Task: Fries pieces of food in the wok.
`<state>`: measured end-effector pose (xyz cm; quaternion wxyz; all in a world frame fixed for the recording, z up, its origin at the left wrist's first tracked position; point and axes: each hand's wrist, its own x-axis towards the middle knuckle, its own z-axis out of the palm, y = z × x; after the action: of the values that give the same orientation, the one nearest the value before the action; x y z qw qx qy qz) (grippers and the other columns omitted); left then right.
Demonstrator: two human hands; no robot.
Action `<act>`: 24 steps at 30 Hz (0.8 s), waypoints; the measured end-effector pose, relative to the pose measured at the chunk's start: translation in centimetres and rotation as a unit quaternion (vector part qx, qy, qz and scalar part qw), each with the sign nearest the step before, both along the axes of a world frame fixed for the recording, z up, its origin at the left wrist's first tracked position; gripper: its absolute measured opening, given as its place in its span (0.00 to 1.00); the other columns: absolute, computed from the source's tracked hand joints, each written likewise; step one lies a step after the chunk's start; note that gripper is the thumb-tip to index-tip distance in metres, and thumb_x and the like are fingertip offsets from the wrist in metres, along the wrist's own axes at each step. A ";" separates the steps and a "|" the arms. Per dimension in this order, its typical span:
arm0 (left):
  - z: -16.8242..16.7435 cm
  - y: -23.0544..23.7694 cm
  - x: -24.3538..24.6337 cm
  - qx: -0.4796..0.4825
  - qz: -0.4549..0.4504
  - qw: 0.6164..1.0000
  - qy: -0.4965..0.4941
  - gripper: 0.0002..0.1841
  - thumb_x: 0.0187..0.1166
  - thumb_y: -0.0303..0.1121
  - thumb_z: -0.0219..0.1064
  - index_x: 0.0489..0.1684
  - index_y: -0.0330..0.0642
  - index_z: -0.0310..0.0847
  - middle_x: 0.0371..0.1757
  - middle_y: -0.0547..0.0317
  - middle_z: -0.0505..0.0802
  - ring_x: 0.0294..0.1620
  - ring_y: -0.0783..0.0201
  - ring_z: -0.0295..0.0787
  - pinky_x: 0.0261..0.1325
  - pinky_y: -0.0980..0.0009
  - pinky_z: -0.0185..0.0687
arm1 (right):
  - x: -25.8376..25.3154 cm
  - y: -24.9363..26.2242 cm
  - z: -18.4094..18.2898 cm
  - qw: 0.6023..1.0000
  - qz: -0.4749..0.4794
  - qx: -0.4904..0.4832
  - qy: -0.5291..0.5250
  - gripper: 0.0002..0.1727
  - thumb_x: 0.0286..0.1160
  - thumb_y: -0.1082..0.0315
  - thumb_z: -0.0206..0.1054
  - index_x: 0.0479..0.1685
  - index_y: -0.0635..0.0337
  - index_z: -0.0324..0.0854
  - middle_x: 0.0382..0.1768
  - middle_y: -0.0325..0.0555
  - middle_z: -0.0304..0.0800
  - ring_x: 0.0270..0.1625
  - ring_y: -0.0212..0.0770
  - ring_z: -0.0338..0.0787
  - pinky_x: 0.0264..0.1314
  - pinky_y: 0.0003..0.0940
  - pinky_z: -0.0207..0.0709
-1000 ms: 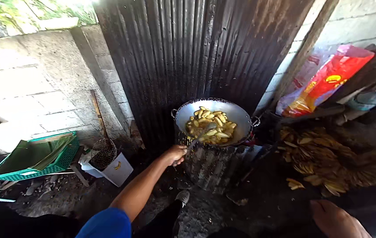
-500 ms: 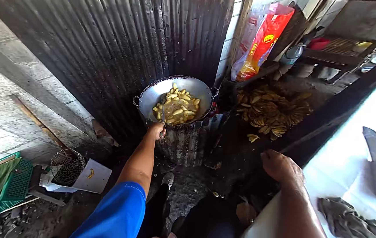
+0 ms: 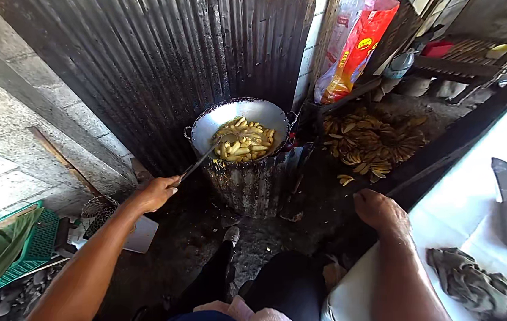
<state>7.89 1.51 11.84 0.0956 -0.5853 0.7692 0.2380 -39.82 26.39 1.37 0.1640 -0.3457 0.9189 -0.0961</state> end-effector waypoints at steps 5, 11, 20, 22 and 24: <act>5.4 1.4 5.4 -0.044 -0.015 0.999 -0.014 0.24 0.91 0.43 0.60 0.86 0.61 0.72 0.47 0.46 0.92 0.29 0.57 0.82 0.38 0.53 0.80 | 0.0 0.1 0.1 1.000 -0.003 0.000 0.002 0.23 0.94 0.54 0.48 0.63 0.58 0.85 0.59 0.69 0.90 0.66 0.73 0.87 0.63 0.76 0.74; 9.7 1.5 5.2 -0.080 -0.083 0.988 -0.100 0.22 0.87 0.43 0.65 0.80 0.62 0.79 0.47 0.53 0.95 0.37 0.57 0.88 0.47 0.48 0.83 | -0.1 -0.1 -0.1 1.000 -0.002 -0.002 0.004 0.23 0.94 0.54 0.48 0.63 0.58 0.86 0.59 0.70 0.90 0.67 0.74 0.86 0.64 0.78 0.73; -4.7 -1.9 -9.2 -0.086 -0.157 0.958 -0.223 0.23 0.86 0.35 0.59 0.81 0.48 0.73 0.57 0.40 0.92 0.62 0.36 0.89 0.60 0.35 0.81 | 0.1 -0.1 0.2 1.000 -0.014 0.006 0.003 0.23 0.94 0.53 0.48 0.64 0.57 0.85 0.58 0.69 0.91 0.66 0.72 0.87 0.64 0.77 0.73; -7.9 -3.0 -11.8 -0.088 -0.127 0.967 -0.204 0.25 0.86 0.35 0.59 0.82 0.45 0.70 0.60 0.39 0.92 0.64 0.36 0.89 0.60 0.35 0.82 | 0.1 0.0 0.2 1.000 -0.013 0.004 0.003 0.23 0.94 0.53 0.49 0.63 0.57 0.85 0.58 0.69 0.91 0.66 0.72 0.88 0.64 0.76 0.74; -10.9 -4.5 -14.2 -0.076 -0.097 0.979 -0.161 0.26 0.86 0.34 0.58 0.84 0.44 0.67 0.63 0.37 0.90 0.67 0.36 0.87 0.62 0.34 0.81 | 0.1 0.1 0.3 1.000 -0.011 0.004 0.001 0.23 0.94 0.53 0.48 0.65 0.57 0.85 0.59 0.68 0.91 0.66 0.72 0.87 0.64 0.76 0.74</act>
<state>-6.28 -2.97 0.99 0.1960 -0.5441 0.8126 0.0713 -39.70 26.47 1.65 0.1631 -0.3354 0.9231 -0.0938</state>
